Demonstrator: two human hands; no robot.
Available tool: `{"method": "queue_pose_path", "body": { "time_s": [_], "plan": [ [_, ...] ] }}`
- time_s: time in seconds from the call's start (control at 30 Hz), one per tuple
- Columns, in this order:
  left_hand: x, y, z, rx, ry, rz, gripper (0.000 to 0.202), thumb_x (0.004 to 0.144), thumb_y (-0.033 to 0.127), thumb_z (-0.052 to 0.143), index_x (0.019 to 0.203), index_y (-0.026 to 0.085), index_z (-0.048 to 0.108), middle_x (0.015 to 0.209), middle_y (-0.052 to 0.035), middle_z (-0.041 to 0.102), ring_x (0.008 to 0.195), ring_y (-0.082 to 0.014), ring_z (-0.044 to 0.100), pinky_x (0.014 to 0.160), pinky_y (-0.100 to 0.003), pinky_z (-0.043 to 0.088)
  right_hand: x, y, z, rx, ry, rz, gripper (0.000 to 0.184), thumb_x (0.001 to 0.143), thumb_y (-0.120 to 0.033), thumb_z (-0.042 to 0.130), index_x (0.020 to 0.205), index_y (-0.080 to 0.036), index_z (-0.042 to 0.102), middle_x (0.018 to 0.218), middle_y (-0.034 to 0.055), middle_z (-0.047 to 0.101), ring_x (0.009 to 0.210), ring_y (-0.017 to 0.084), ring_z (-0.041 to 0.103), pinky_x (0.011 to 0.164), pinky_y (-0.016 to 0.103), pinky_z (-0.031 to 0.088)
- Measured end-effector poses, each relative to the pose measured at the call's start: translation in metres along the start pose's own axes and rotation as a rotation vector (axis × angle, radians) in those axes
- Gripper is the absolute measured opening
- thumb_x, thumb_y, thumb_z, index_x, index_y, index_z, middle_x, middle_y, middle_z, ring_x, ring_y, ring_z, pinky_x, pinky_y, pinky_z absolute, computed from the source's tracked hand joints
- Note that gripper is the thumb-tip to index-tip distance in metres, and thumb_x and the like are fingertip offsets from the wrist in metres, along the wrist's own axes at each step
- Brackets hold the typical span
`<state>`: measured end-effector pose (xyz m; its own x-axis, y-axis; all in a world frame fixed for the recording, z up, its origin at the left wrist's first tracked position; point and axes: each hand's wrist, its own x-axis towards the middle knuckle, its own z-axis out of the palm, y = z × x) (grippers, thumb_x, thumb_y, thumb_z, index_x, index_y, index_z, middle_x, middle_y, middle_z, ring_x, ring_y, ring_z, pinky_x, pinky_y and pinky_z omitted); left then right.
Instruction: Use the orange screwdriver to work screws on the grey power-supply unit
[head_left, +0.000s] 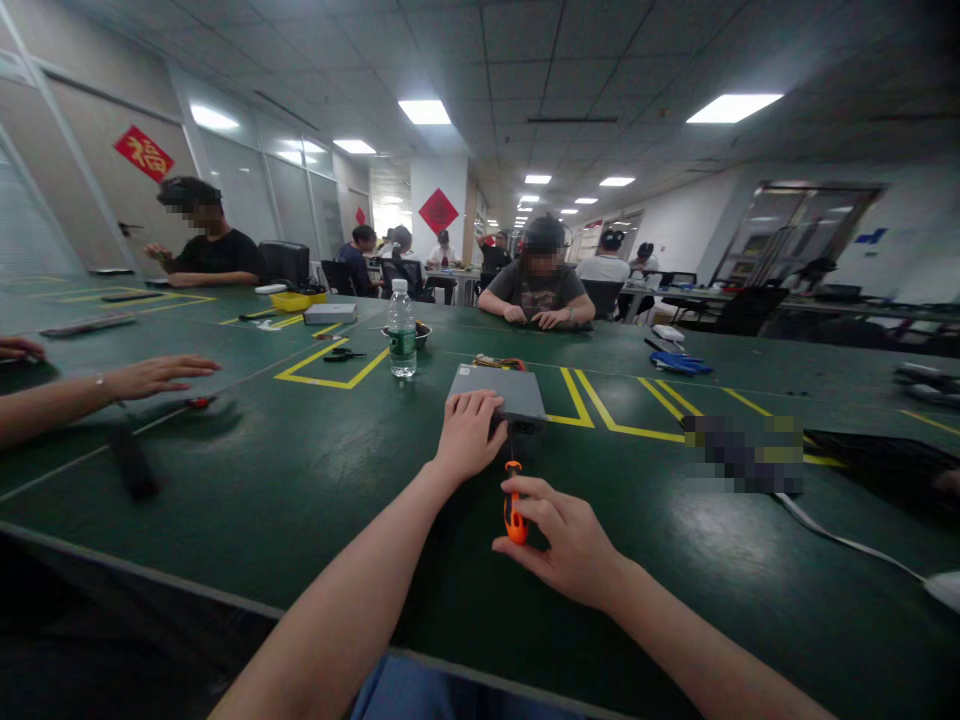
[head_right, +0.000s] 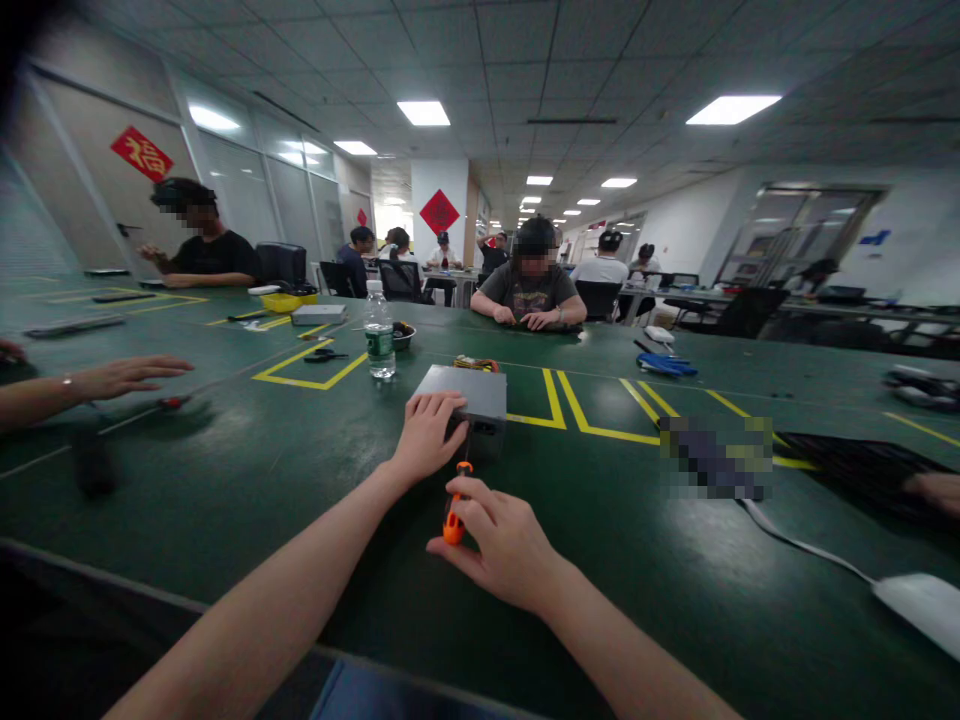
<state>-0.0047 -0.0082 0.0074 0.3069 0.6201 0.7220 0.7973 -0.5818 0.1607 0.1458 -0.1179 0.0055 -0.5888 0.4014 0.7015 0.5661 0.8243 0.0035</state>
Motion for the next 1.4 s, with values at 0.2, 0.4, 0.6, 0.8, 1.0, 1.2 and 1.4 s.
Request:
{"method": "queue_pose_path", "body": {
  "time_s": [0.2,0.4,0.6,0.8,1.0,1.2,1.4],
  "plan": [
    [0.0,0.0,0.001,0.0,0.002,-0.006,0.026,0.082,0.029,0.05,0.107,0.023,0.052,0.119,-0.0037,0.055,0.113,-0.0207,0.045,0.098,-0.039,0.027,0.002,-0.005,-0.007,-0.043,-0.163,-0.032,0.03,0.09,-0.028,0.042,0.118,-0.018,0.046,0.114,0.0154,0.052,0.084,0.018,0.061,0.07,0.031,0.051],
    [0.0,0.0,-0.002,-0.004,0.004,0.005,0.026,0.082,0.028,0.05,0.108,0.022,0.052,0.118,-0.0041,0.056,0.113,-0.0205,0.045,0.098,-0.038,0.028,0.0,0.0,0.0,-0.033,-0.038,-0.026,0.02,0.087,-0.034,0.05,0.097,-0.017,0.047,0.106,0.0139,0.058,0.079,0.018,0.062,0.063,0.029,0.052],
    [0.0,0.0,-0.001,-0.009,0.015,0.009,0.025,0.082,0.027,0.05,0.106,0.022,0.052,0.118,-0.0039,0.056,0.112,-0.0207,0.045,0.098,-0.039,0.027,-0.002,0.001,-0.001,-0.006,-0.101,0.016,0.026,0.087,-0.035,0.05,0.104,-0.016,0.046,0.109,0.0145,0.057,0.091,0.021,0.061,0.07,0.033,0.053],
    [0.001,-0.001,0.0,-0.016,0.011,0.0,0.027,0.081,0.027,0.051,0.108,0.023,0.052,0.118,-0.0044,0.056,0.112,-0.0208,0.045,0.098,-0.039,0.027,0.001,-0.002,-0.007,-0.03,-0.157,-0.019,0.03,0.086,-0.027,0.046,0.115,-0.017,0.05,0.116,0.0149,0.053,0.096,0.021,0.059,0.073,0.033,0.052],
    [0.001,-0.001,0.001,-0.009,0.008,-0.003,0.026,0.082,0.027,0.05,0.107,0.023,0.052,0.117,-0.004,0.056,0.111,-0.0208,0.046,0.098,-0.039,0.029,-0.002,0.002,-0.002,-0.048,-0.053,-0.042,0.019,0.086,-0.027,0.05,0.102,-0.016,0.049,0.11,0.0142,0.059,0.087,0.019,0.063,0.07,0.03,0.052],
    [0.001,-0.001,0.002,-0.013,0.015,0.003,0.025,0.082,0.027,0.05,0.107,0.023,0.053,0.117,-0.004,0.056,0.112,-0.0206,0.045,0.097,-0.039,0.029,0.0,0.003,-0.003,-0.028,-0.008,-0.012,0.021,0.087,-0.032,0.048,0.101,-0.016,0.046,0.104,0.0136,0.062,0.085,0.02,0.064,0.069,0.032,0.054],
    [0.001,0.0,0.001,-0.014,0.017,0.005,0.025,0.083,0.027,0.049,0.107,0.023,0.053,0.117,-0.004,0.056,0.112,-0.0204,0.046,0.098,-0.039,0.028,0.003,0.0,-0.011,-0.034,-0.117,-0.035,0.033,0.089,-0.027,0.042,0.118,-0.015,0.047,0.114,0.0153,0.056,0.096,0.021,0.059,0.075,0.033,0.052]
  ]
}}
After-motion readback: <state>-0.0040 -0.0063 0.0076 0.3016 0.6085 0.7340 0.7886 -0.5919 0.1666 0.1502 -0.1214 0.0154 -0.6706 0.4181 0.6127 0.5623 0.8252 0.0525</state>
